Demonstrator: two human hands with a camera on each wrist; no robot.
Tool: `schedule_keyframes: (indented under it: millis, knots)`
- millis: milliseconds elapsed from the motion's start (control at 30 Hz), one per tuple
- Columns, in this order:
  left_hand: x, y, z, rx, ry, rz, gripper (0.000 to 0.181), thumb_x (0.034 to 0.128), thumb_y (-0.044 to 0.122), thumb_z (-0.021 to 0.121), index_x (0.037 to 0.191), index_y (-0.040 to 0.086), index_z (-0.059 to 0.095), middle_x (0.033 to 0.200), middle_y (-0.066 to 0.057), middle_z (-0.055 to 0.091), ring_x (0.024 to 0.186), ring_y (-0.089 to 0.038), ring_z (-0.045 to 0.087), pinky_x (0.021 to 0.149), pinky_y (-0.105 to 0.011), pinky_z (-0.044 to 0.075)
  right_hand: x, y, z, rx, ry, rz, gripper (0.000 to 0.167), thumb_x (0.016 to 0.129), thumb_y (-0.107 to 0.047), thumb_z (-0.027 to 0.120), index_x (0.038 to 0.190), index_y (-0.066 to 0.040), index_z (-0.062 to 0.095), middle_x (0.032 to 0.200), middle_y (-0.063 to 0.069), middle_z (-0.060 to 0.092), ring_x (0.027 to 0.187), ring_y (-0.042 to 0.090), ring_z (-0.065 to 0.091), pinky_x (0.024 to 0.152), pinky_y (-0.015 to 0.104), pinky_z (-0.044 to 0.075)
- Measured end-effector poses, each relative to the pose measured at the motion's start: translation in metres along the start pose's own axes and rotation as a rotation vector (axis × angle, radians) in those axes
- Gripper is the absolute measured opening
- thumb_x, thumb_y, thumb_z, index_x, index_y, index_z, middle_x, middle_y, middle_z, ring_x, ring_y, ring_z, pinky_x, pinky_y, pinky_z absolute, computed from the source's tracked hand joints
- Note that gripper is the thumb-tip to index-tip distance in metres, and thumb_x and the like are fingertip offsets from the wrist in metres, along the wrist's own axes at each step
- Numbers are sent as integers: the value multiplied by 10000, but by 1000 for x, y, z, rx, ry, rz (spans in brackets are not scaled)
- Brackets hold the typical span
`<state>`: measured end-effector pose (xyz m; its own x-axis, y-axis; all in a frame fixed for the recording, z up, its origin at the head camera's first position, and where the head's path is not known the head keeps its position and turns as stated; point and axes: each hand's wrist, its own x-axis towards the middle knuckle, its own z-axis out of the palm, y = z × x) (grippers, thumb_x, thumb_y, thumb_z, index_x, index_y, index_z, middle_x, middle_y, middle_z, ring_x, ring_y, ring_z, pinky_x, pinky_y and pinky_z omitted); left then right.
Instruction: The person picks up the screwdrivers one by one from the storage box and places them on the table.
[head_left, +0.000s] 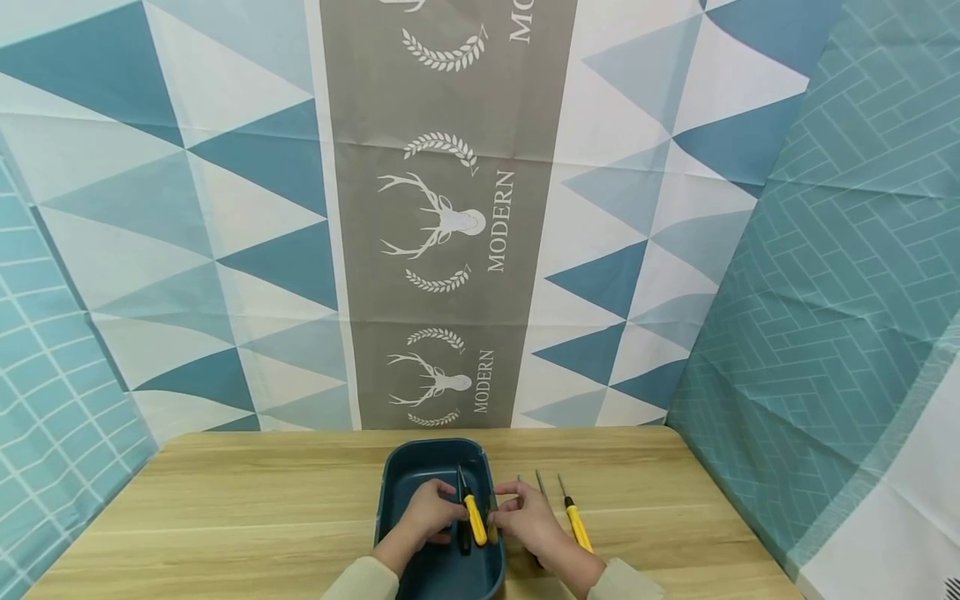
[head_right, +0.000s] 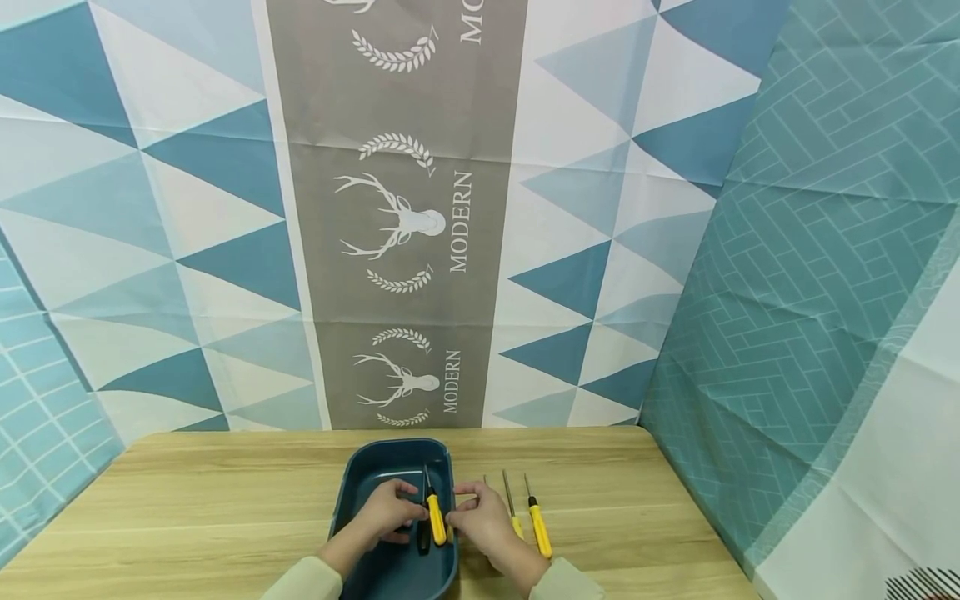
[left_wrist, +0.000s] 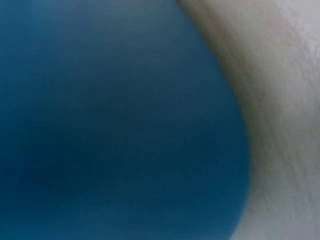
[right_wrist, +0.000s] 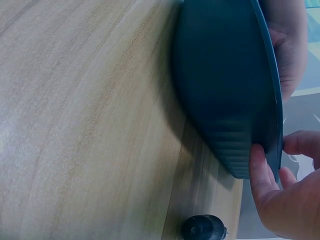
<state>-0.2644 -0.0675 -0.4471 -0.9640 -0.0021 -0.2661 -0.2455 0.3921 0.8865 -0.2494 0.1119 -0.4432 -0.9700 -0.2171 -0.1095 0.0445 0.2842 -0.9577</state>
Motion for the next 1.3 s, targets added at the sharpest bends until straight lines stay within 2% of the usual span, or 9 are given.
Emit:
schedule_keyframes:
  millis: [267,633,1100,1300]
  knots:
    - [1,-2,4,14,6,3,377,738,55,708,1060,-29,529,957,-162,540,846,-257,561,605,-382,569,2,1,0,-6,-2,1,431,815,-33,662,1212,50,515,861,81,587,707,134,556,676,357,540]
    - [5,-1,10,48,-17,0,331,731,14,703,1003,-11,516,909,-138,540,803,-229,576,580,-361,565,1,2,1,-6,13,-21,421,804,-26,668,1193,51,528,850,81,593,682,125,550,665,354,536]
    - [12,-2,17,143,55,-44,291,713,-10,722,925,-7,522,844,-125,531,702,-208,594,544,-327,555,1,0,2,-6,16,-3,407,811,-32,655,1191,47,534,854,88,608,673,133,550,663,350,531]
    - [10,1,20,141,73,-62,290,700,-52,711,928,-16,536,854,-127,529,713,-213,594,544,-331,556,0,0,1,6,18,-3,421,798,-23,672,1190,46,535,853,84,600,693,128,550,665,342,533]
